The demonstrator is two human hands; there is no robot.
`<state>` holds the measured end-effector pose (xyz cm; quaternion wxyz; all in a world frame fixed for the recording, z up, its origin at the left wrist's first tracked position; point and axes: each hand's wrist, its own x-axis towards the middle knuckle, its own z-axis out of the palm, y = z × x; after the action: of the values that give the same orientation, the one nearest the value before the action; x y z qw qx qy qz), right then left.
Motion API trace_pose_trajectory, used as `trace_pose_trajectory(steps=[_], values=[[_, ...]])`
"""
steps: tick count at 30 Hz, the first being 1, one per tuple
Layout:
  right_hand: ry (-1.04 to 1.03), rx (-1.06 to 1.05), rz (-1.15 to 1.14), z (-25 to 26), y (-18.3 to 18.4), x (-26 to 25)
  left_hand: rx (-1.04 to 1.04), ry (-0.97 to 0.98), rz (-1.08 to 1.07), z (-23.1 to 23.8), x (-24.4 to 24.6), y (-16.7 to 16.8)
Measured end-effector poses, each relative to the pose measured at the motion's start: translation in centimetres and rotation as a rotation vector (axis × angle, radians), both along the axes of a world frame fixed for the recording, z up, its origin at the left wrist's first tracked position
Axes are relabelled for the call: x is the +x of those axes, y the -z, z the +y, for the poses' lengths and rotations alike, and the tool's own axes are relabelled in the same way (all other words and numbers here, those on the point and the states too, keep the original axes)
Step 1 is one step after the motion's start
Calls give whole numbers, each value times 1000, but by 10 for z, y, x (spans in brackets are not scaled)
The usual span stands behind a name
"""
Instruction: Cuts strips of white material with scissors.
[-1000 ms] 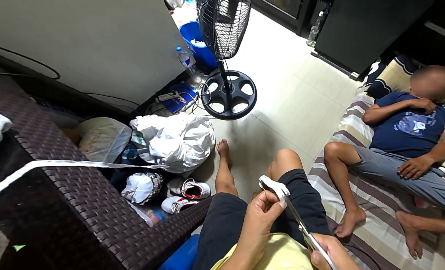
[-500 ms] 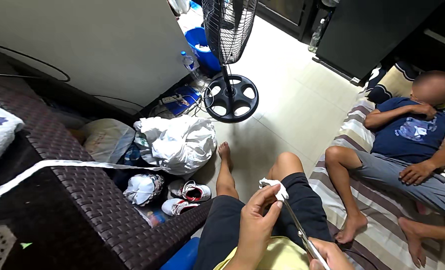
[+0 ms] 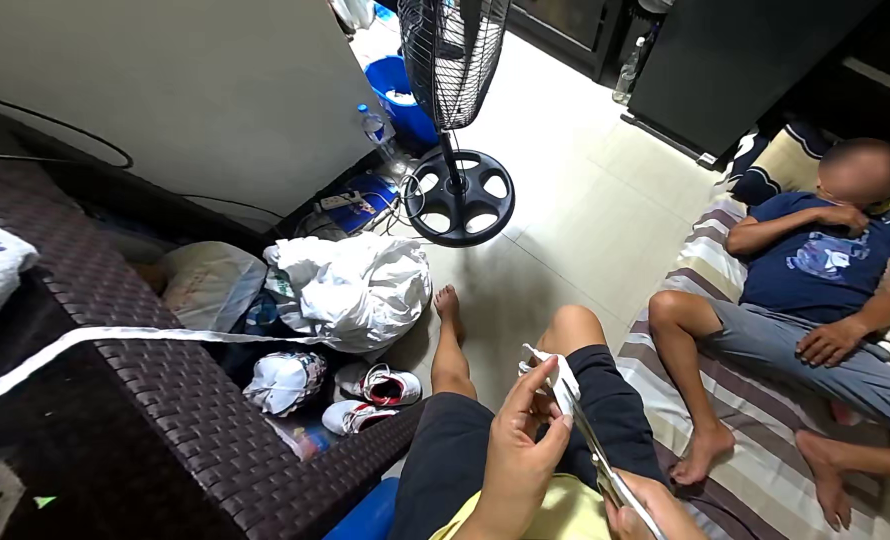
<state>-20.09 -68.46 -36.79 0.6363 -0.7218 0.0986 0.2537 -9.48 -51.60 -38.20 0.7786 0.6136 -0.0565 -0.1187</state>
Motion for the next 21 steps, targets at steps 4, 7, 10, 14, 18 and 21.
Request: trace_pose_trajectory(steps=[4,7,10,14,18,21], values=[[15,-9,2,3,2,3,-29,6,28,-2,-3,-1],[23,-45,-21,4,2,3,-15,14,27,-1,-3,-2],[50,-44,-20,5,2,2,-21,13,31,-2,-4,-2],[79,-34,-17,5,2,1,-36,11,38,-2,-5,-3],[81,-31,-10,5,0,2,-27,10,43,-2,-5,-4],[86,-35,-15,5,0,1,-25,15,44,-1,-5,-5]])
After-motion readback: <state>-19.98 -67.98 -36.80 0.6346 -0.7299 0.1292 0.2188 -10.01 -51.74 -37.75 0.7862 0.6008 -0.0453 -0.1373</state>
